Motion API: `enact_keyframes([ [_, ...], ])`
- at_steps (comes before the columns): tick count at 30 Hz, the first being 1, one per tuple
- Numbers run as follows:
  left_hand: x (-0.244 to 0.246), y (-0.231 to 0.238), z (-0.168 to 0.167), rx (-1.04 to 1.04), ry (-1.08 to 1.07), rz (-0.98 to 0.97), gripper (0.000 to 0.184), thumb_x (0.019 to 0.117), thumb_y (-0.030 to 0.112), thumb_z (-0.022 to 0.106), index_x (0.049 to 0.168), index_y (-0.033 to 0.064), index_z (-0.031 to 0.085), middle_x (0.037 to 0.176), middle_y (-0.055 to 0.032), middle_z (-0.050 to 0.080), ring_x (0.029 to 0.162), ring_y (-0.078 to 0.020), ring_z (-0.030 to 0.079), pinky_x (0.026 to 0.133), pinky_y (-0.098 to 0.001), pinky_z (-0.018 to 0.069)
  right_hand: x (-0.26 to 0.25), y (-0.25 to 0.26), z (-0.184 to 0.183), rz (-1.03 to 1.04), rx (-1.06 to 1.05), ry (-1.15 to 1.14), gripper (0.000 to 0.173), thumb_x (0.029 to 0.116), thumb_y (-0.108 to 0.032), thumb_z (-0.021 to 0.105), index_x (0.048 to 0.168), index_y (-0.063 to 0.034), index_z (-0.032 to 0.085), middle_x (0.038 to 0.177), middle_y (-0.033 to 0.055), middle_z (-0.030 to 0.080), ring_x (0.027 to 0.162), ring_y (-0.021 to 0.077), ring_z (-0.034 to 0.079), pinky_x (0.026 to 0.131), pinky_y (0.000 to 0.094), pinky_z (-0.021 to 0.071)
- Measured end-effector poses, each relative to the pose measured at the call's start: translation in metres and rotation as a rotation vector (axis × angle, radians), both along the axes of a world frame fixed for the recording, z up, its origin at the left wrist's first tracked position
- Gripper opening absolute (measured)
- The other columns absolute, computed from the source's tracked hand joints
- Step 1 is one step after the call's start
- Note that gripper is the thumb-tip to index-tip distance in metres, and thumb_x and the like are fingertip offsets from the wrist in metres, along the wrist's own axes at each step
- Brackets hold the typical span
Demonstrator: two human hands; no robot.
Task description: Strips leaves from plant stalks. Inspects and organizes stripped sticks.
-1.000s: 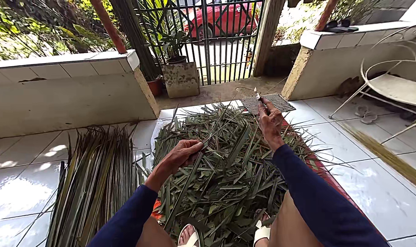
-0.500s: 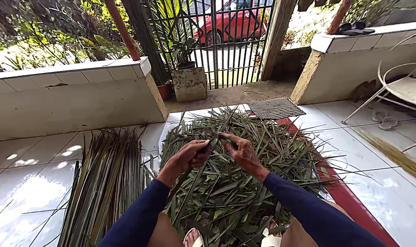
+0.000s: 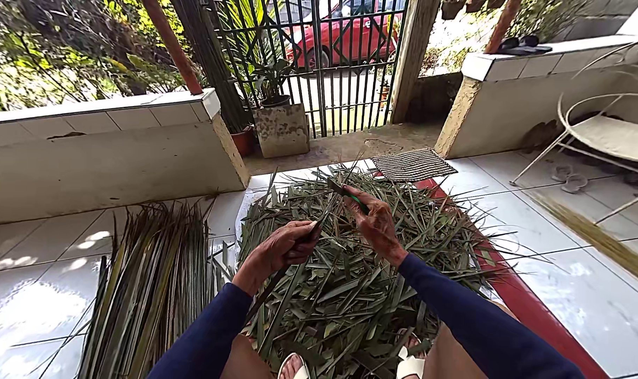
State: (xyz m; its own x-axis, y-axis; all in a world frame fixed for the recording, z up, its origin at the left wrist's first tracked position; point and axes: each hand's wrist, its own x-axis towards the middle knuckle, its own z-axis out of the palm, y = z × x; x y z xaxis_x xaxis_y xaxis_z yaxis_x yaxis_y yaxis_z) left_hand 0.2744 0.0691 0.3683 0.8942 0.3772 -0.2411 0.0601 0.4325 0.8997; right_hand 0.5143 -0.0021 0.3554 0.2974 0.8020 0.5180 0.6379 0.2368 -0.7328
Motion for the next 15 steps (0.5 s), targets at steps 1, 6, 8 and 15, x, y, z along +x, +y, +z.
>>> enact_keyframes([
  [1, 0.000, -0.001, -0.001, 0.000, 0.006, -0.010, 0.033, 0.1109, 0.030, 0.037, 0.088, 0.0144, 0.054, 0.059, 0.0074, 0.036, 0.039, -0.0019, 0.031, 0.036, -0.0161, 0.0269, 0.004, 0.001, 0.002, -0.010, 0.006, 0.020, 0.034, 0.1049, -0.038, 0.058, 0.135, -0.0278, 0.070, 0.118, -0.0036, 0.074, 0.096, 0.0105, 0.070, 0.084, 0.0410, 0.0571],
  [6, -0.005, -0.006, -0.004, -0.024, 0.020, -0.046, 0.033, 0.1104, 0.030, 0.038, 0.087, 0.0140, 0.055, 0.059, 0.0073, 0.037, 0.039, -0.0014, 0.031, 0.035, -0.0159, 0.0268, 0.027, 0.005, 0.012, -0.042, 0.039, 0.092, 0.035, 0.1063, -0.034, 0.058, 0.138, -0.0220, 0.067, 0.120, 0.0028, 0.073, 0.092, 0.0161, 0.070, 0.080, 0.0430, 0.0568],
  [8, -0.008, -0.006, -0.005, -0.023, 0.028, -0.056, 0.034, 0.1102, 0.031, 0.038, 0.086, 0.0145, 0.055, 0.059, 0.0073, 0.037, 0.039, -0.0016, 0.031, 0.035, -0.0162, 0.0267, 0.038, 0.008, 0.012, -0.054, 0.045, 0.131, 0.035, 0.1060, -0.034, 0.058, 0.137, -0.0210, 0.068, 0.116, 0.0048, 0.074, 0.087, 0.0176, 0.069, 0.076, 0.0439, 0.0560],
  [15, -0.018, -0.005, -0.007, 0.010, 0.059, -0.023, 0.035, 0.1105, 0.032, 0.039, 0.086, 0.0128, 0.057, 0.058, 0.0064, 0.037, 0.039, -0.0028, 0.031, 0.035, -0.0171, 0.0267, 0.091, 0.025, 0.010, -0.240, 0.094, 0.296, 0.035, 0.1069, -0.037, 0.055, 0.134, -0.0202, 0.069, 0.089, 0.0052, 0.069, 0.069, 0.0166, 0.059, 0.067, 0.0400, 0.0502],
])
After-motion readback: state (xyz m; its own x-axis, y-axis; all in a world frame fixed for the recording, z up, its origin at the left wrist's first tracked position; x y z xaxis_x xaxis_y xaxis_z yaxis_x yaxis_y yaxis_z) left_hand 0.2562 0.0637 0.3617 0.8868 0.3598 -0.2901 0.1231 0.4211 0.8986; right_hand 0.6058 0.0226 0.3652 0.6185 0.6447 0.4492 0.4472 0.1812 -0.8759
